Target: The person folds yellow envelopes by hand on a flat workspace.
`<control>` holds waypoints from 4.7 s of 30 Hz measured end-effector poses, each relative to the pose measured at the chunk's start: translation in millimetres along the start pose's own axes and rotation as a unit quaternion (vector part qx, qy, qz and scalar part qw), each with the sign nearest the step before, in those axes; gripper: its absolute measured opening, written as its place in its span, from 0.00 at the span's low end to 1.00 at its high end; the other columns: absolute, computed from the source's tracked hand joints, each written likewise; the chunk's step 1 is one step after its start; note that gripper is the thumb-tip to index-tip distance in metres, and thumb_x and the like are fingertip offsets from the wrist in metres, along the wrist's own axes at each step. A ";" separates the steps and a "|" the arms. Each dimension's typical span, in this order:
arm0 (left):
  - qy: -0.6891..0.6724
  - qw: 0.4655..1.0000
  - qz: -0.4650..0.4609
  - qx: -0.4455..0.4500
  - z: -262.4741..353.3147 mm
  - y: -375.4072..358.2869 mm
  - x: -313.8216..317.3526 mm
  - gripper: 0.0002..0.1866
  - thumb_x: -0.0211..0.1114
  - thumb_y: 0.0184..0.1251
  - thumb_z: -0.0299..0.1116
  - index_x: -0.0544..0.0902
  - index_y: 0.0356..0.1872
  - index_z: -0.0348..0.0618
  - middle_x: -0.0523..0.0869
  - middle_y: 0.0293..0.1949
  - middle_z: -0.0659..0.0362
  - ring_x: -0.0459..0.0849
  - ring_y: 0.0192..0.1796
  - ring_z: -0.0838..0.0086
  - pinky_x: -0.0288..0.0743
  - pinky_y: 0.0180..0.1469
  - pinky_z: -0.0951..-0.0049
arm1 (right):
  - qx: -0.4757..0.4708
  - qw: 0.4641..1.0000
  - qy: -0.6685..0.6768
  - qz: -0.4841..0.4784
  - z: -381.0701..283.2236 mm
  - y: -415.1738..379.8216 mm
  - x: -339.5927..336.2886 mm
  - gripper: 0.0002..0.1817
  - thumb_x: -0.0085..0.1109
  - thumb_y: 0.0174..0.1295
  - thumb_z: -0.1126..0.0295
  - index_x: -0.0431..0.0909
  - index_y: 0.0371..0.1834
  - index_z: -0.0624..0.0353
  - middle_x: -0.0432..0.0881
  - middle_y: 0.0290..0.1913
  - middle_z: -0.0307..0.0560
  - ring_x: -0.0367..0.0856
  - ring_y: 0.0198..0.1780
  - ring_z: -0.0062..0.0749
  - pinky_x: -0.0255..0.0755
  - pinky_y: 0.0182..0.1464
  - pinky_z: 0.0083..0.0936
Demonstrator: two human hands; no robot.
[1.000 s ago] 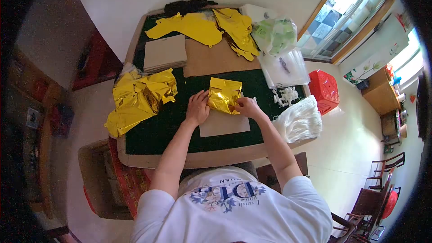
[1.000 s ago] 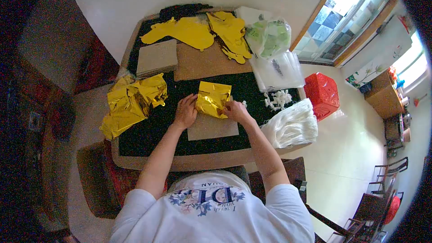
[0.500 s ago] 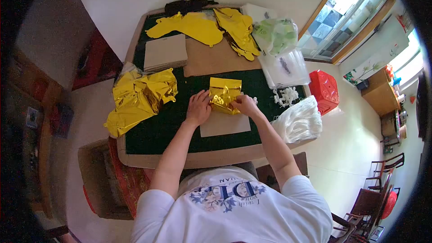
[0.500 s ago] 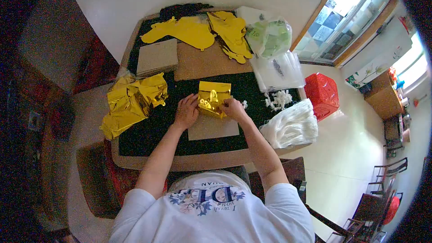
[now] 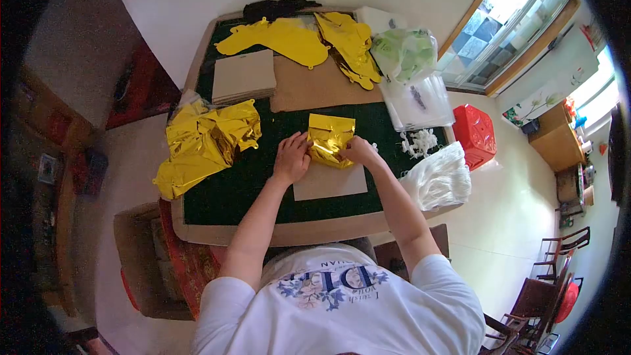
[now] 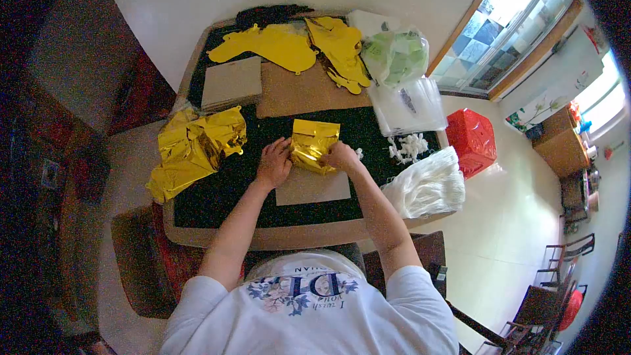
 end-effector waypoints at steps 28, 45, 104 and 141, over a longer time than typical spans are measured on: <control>-0.006 1.000 0.004 0.002 6.1 -0.8 -7.0 0.23 0.48 0.71 0.40 0.72 0.63 0.42 0.67 0.68 0.53 0.60 0.73 0.61 0.50 0.73 0.55 | -0.092 0.946 0.070 0.304 7.6 -13.2 6.2 0.13 0.62 0.60 0.65 0.70 0.39 0.60 0.83 0.35 0.54 0.84 0.38 0.49 0.75 0.39 0.39; 0.026 0.999 0.029 0.006 5.8 0.2 -3.3 0.20 0.50 0.72 0.40 0.76 0.59 0.42 0.72 0.66 0.55 0.64 0.71 0.62 0.53 0.72 0.54 | -0.286 0.907 -0.125 0.284 -37.7 -49.4 44.5 0.26 0.50 0.68 0.58 0.64 0.70 0.44 0.63 0.71 0.49 0.58 0.73 0.46 0.44 0.74 0.53; -0.166 0.952 0.065 -0.248 -14.6 -1.9 14.9 0.12 0.66 0.59 0.37 0.83 0.28 0.37 0.85 0.25 0.53 0.86 0.30 0.62 0.78 0.35 0.64 | -0.274 0.921 -0.171 0.218 -28.6 -42.0 55.7 0.25 0.40 0.72 0.51 0.61 0.72 0.34 0.56 0.75 0.46 0.49 0.77 0.42 0.40 0.76 0.49; -0.038 0.955 0.021 -0.292 -1.6 22.3 4.5 0.11 0.61 0.66 0.40 0.80 0.36 0.42 0.84 0.38 0.54 0.85 0.42 0.60 0.79 0.41 0.59 | -0.288 0.921 -0.159 0.211 -29.9 -42.6 56.8 0.26 0.42 0.71 0.52 0.61 0.73 0.34 0.56 0.76 0.45 0.49 0.77 0.41 0.41 0.76 0.47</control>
Point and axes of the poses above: each hand's wrist, its own y-axis towards the middle knuckle, its own x-axis out of the palm, z = x × y, the point moved 4 cm from there along y, towards the middle knuckle
